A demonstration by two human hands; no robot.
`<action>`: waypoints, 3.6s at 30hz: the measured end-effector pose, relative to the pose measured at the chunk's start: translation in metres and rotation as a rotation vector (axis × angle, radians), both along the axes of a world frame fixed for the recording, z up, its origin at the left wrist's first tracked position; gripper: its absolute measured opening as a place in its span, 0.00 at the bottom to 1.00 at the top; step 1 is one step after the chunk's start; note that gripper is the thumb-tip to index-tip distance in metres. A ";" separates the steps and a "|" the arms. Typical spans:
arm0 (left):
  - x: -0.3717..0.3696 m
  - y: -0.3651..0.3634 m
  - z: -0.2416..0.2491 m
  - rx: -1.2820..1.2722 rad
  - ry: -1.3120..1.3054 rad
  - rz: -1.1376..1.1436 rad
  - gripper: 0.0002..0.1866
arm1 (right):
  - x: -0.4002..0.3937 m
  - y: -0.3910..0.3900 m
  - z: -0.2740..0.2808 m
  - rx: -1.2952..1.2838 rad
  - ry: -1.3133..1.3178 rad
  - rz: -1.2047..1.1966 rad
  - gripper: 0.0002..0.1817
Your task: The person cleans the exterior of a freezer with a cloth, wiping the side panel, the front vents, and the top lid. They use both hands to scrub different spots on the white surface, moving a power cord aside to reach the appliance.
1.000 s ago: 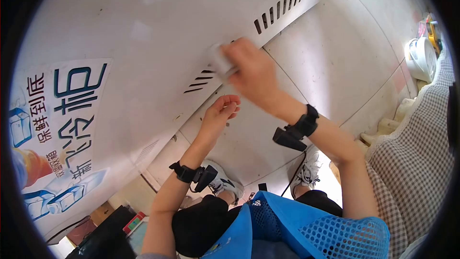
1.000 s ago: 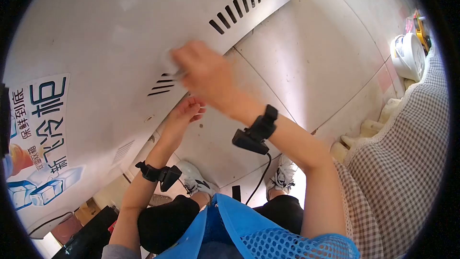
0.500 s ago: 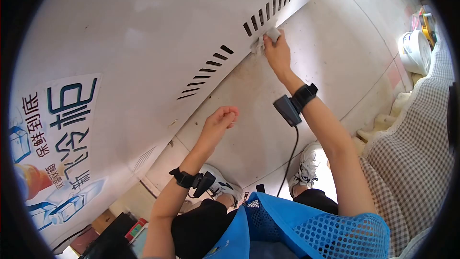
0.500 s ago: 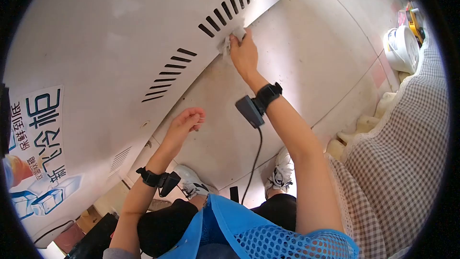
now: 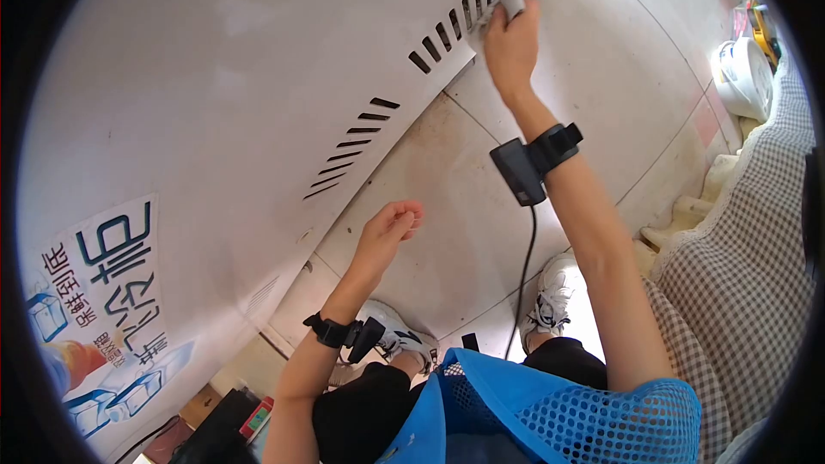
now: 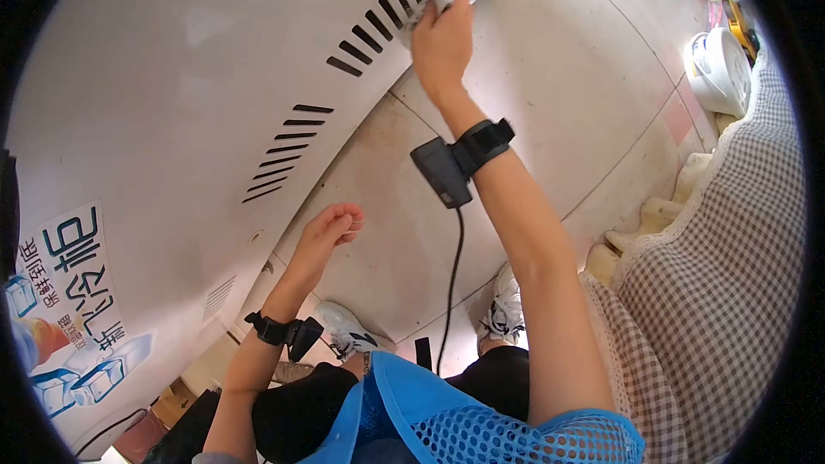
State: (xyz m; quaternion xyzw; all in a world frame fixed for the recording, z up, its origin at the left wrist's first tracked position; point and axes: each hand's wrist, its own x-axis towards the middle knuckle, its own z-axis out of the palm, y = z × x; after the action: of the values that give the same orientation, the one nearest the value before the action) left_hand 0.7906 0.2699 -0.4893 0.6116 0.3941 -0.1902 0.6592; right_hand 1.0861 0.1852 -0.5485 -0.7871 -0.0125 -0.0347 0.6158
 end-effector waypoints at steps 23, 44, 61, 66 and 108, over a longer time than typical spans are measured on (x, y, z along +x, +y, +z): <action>-0.013 0.017 -0.040 0.029 0.045 0.111 0.15 | -0.173 0.045 -0.074 -0.126 0.497 0.690 0.27; 0.003 0.042 -0.096 -0.592 -0.217 0.884 0.10 | -0.159 0.022 -0.114 -0.194 0.140 1.124 0.20; -0.172 0.104 -0.087 -0.549 -0.203 1.232 0.04 | -0.334 0.119 -0.108 0.024 -0.006 1.415 0.09; -0.140 0.085 -0.087 -0.405 -0.226 1.360 0.05 | -0.285 0.090 -0.050 -0.068 -0.273 1.327 0.09; -0.078 0.056 -0.049 -0.320 -0.279 1.142 0.04 | -0.256 0.077 0.001 0.148 0.886 0.628 0.20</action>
State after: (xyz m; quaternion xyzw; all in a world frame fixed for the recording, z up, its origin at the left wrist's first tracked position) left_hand 0.7130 0.3261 -0.5382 0.2163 0.5364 0.2184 0.7860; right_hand 0.8298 0.2620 -0.5480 -0.6392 0.0160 0.4848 0.5967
